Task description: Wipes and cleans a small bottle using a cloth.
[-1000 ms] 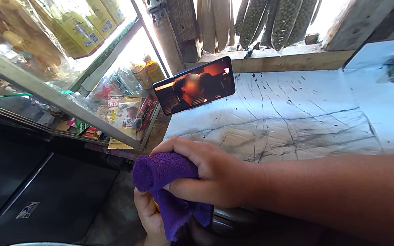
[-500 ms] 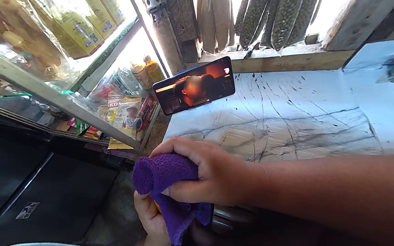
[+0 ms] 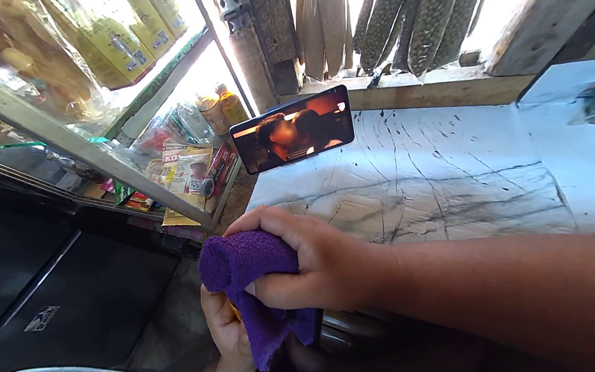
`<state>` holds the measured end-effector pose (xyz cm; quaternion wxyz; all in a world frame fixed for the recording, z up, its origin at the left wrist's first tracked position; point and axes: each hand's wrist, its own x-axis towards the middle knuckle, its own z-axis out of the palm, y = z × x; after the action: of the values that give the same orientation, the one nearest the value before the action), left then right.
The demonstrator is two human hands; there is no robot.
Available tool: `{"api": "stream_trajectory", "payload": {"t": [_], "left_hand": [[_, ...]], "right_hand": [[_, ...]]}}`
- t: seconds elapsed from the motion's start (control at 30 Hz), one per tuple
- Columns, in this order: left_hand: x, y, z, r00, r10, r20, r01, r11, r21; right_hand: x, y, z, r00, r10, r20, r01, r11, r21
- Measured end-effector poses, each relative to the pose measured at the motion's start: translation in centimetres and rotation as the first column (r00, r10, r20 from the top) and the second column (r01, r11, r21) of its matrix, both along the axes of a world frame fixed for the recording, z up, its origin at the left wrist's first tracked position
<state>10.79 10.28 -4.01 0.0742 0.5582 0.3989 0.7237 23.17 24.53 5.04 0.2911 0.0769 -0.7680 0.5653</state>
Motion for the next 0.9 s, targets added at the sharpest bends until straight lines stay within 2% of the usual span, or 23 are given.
{"api": "stream_trajectory", "payload": {"t": [0.23,0.9], "left_hand": [[-0.31,-0.12,-0.71,1.0,-0.007,0.008,0.007,1.0,0.006],[0.24,0.23,-0.14,0.999,0.016,0.033,-0.016,1.0,-0.001]], "right_hand": [[-0.02,0.0,-0.02,1.0,0.002,0.002,-0.002,1.0,0.003],[0.0,0.07,-0.13,1.0,-0.025,0.009,0.025,1.0,0.01]]}}
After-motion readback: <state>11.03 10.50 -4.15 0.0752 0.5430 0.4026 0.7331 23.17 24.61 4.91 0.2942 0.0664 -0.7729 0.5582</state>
